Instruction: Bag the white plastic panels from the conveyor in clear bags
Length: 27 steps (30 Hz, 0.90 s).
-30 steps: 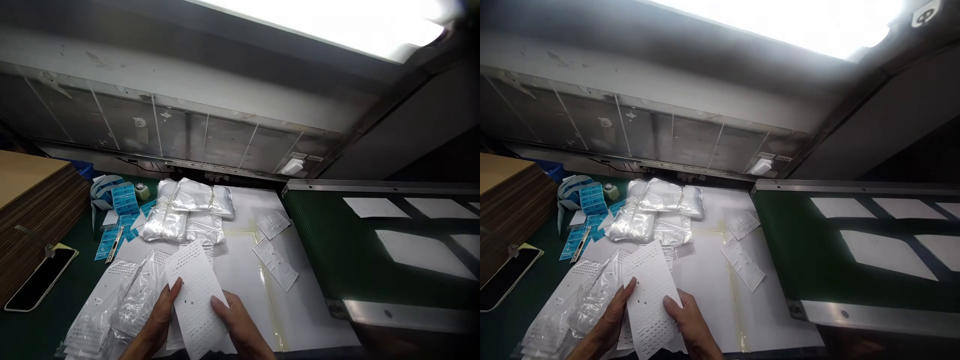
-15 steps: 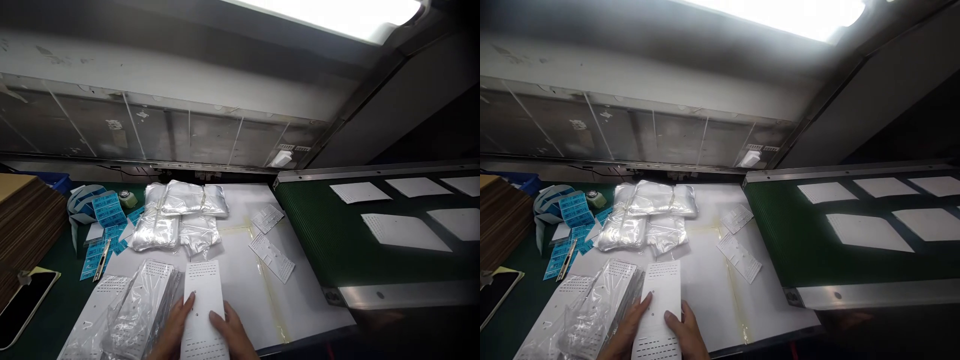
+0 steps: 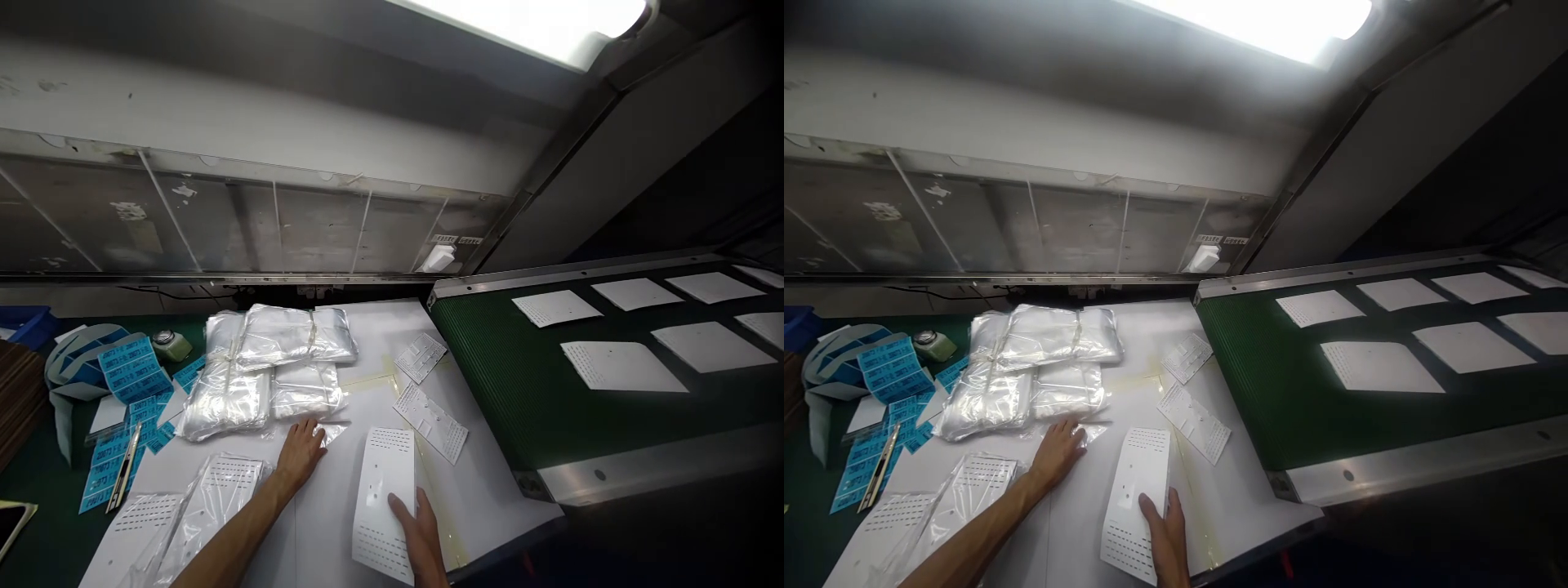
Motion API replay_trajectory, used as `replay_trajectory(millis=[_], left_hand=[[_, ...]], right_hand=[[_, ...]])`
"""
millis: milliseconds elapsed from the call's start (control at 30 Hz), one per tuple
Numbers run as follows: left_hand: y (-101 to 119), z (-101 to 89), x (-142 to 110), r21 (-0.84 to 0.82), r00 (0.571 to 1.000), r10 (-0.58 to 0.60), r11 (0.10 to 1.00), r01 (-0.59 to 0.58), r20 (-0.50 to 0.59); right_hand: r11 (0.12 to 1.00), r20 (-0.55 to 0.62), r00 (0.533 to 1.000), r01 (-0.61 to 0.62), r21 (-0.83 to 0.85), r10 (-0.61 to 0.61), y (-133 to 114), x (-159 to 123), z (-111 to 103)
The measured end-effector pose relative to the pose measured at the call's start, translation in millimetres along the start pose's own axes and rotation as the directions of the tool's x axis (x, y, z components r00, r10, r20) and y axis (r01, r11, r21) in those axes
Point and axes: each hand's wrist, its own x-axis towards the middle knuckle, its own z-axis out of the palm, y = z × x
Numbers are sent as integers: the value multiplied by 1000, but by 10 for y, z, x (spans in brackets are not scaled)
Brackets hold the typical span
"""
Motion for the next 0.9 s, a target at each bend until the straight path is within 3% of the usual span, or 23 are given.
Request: replay_trajectory(millis=[100,267,467,567,733,900], left_hand=[[-23,15,-10,87,1000,13,996,-15,20],[47,-70,-87,115,999,-31,993,30,10],[125,-580,-97,67,988,-133,988,138,-78],[72,-955,233,98,986,-133,985,143,-101],[-77,-1541,1074,207,991,-88,973,107,-101],[-190,-1750,1630,339,996,-65,937,80,-57]], right_hand=[[999,-18,999,-37,10,37,43,-5,20],[998,96,993,-69,-3,69,11,2,40],[999,77,996,-51,3,50,-49,10,88],[999,95,994,-47,-24,49,-40,19,150],[999,109,993,-34,-13,36,-1,53,263],[998,104,993,-59,-9,60,-6,58,289]])
